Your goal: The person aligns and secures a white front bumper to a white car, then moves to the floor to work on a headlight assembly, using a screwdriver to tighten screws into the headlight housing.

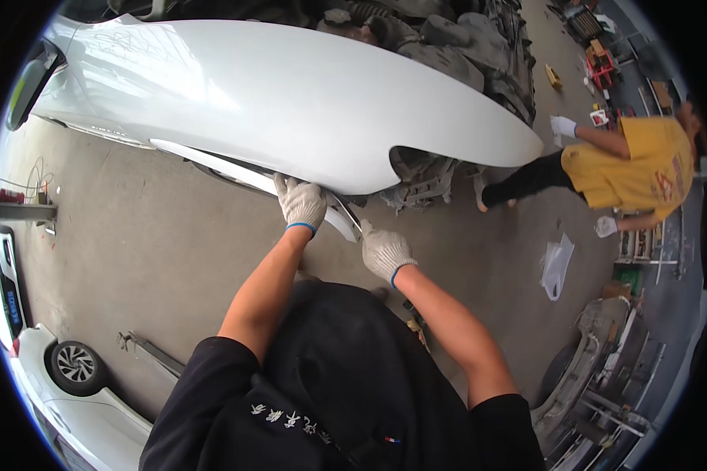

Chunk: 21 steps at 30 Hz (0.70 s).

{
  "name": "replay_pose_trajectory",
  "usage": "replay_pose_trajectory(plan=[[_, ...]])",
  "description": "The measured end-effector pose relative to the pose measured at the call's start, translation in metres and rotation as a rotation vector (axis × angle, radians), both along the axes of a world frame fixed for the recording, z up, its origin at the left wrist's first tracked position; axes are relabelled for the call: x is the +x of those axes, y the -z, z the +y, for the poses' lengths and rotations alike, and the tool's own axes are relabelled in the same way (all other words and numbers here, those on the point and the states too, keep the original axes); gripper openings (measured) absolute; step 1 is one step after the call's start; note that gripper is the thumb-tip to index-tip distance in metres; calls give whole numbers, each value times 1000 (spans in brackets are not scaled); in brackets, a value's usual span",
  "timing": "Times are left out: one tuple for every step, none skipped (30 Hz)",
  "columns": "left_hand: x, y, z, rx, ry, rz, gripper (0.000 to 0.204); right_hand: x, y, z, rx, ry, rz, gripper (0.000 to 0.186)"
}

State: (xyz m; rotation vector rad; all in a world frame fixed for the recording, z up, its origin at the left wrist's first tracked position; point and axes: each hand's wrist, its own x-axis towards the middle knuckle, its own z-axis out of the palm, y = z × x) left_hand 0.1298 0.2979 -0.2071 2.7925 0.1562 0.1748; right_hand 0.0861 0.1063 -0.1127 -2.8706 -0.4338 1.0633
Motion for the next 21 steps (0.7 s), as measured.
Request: replay_pose_trajectory(plan=[[0,4,-1,30,-6,-100,26,0,-5,1,7,14,7,45],[-3,8,-1,39,-4,-103,26,-2,-9,3,14,27,13,43],[-3,8,-3,49,-4,-111,26,0,-10,4,21,36,15,42],[-3,7,-3,58,-7,-119,26,3,-9,6,24,40,19,41],[-1,8,0,52,12,-28,26,5,-7,8,27,43,23,39],[-1,8,0,49,13,-21,26,8,-9,12,27,45,25,38],[-2,8,0,46,14,-15,26,10,-14,17,45,70,25,37],[-2,8,0,42,14,-8,26,12,-17,20,42,77,32,36],[-2,8,0,54,9,-29,26,15,-20,23,37,78,37,36],[-2,7,0,61,8,-28,27,17,-24,27,31,79,42,36],[-2,7,-1,68,6,-28,27,19,-29,31,28,83,34,36],[-3,5,-1,74,1,-24,27,19,-37,35,22,84,29,36],[-3,4,-2,64,5,-6,27,20,-41,38,16,85,24,36],[-3,4,-2,53,8,12,28,21,-41,40,9,76,18,36],[-3,3,-2,43,12,31,28,22,-42,42,3,68,13,36],[-3,5,-2,38,7,6,28,22,-42,44,-4,60,8,36],[-3,8,-3,32,2,-19,28,22,-41,45,-9,68,18,36],[-4,8,-3,27,-2,-41,27,22,-38,44,-14,75,30,36],[-4,9,-2,20,-2,-46,27,22,-36,44,-19,83,43,36],[-2,10,-1,13,-1,-50,27,23,-37,44,-11,78,35,35],[-2,10,0,7,4,-54,27,24,-40,44,-1,77,29,35]])
